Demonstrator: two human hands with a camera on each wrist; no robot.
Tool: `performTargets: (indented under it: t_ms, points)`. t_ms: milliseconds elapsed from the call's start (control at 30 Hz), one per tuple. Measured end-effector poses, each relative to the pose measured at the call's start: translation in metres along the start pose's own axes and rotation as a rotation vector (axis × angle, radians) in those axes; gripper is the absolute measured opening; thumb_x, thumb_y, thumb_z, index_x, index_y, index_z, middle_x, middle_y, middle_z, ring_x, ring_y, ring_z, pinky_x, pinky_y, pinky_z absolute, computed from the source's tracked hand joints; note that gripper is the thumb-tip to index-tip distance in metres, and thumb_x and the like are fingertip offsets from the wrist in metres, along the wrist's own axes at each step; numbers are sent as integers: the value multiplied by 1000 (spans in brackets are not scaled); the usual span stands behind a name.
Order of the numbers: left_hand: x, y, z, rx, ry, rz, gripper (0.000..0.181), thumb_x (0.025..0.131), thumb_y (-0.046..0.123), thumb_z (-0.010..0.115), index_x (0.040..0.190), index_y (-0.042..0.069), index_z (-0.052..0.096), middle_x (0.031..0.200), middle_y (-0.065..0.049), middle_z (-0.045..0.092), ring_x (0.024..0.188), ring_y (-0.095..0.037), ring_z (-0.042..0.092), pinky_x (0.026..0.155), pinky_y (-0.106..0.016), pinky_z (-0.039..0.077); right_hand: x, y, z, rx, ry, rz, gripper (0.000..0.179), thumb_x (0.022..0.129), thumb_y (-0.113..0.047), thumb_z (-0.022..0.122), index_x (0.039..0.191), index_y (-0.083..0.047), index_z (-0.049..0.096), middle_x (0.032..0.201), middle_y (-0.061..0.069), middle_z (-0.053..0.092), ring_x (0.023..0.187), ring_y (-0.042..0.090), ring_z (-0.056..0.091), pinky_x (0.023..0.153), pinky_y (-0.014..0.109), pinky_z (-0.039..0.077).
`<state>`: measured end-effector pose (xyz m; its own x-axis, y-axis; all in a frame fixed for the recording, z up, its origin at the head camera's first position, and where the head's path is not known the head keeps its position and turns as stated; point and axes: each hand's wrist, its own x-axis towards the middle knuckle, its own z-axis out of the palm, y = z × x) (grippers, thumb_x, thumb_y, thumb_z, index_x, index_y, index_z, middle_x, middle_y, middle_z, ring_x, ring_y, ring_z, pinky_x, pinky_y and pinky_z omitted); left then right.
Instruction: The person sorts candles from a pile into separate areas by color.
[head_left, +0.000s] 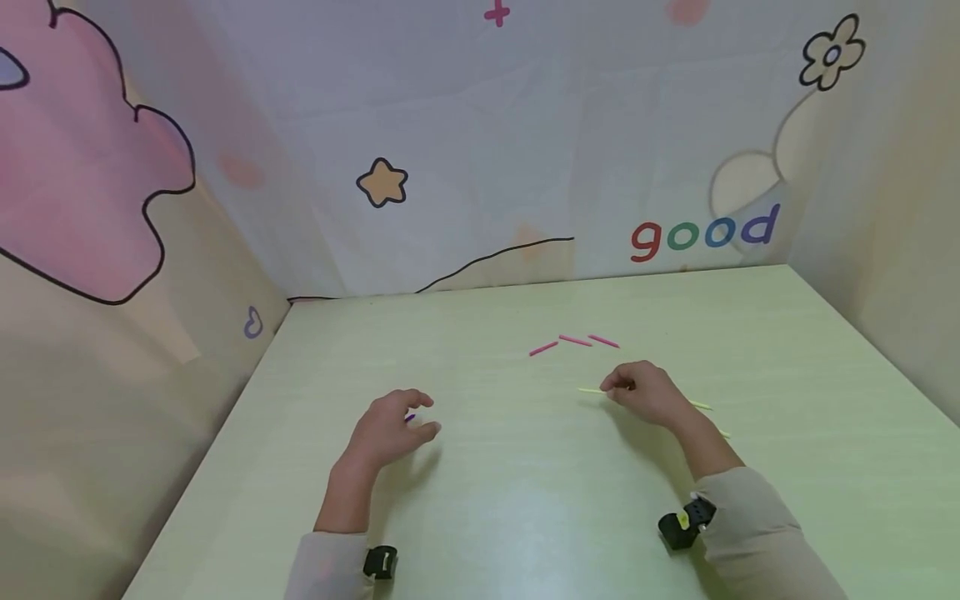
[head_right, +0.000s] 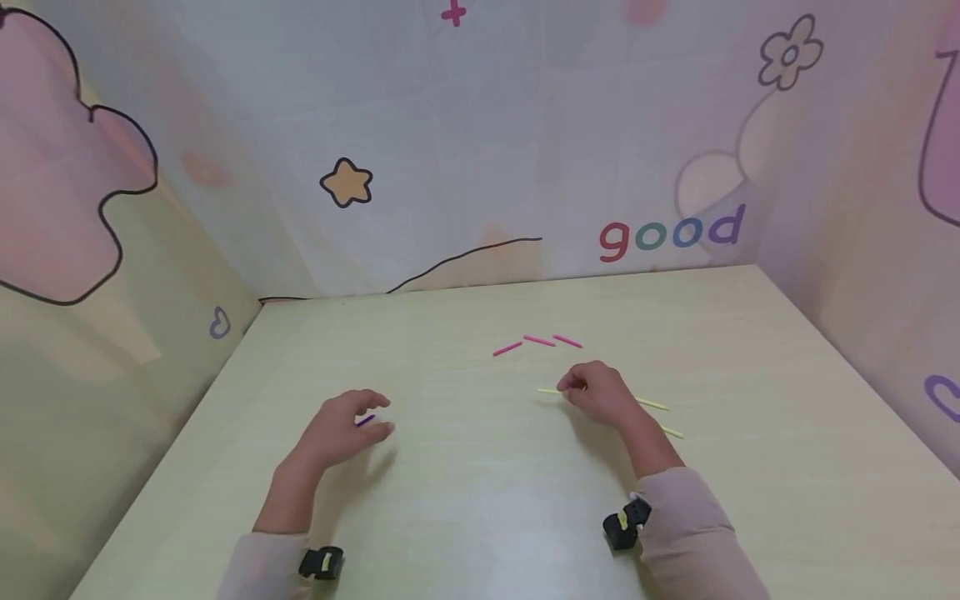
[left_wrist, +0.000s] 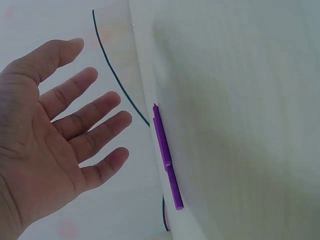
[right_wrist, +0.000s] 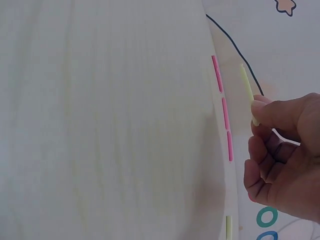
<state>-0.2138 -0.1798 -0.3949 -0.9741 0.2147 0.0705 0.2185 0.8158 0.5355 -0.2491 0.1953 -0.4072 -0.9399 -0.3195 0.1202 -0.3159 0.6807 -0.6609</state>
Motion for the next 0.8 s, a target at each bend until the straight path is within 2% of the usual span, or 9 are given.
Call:
performTargets:
  t_ms: [267,533,800]
  points:
    - [1,8,8,-41,-18,29,34,82,26,68,112,9,63,112,-10,61,99,-31,56,78,-44,45,-12,0,-9,5,7,30,10,87,0,58,92,2,67,84,6,63,77,21,53,68,35,43]
    - [4,18,15,-84,-38,42,36,83,27,68,113,10,63,114,-6,60,105,-32,54,83,-45,44,-19,6,-18,10,23,58,11,86,0,58,92,2,67,84,5,62,77,21,51,68,35,42]
    - [7,30,22,-106,-75,62,38,84,29,67,116,10,62,115,-9,59,104,-31,54,83,-44,44,-30,12,-27,11,26,111,12,87,-1,57,95,3,65,85,6,61,77,21,51,66,34,42]
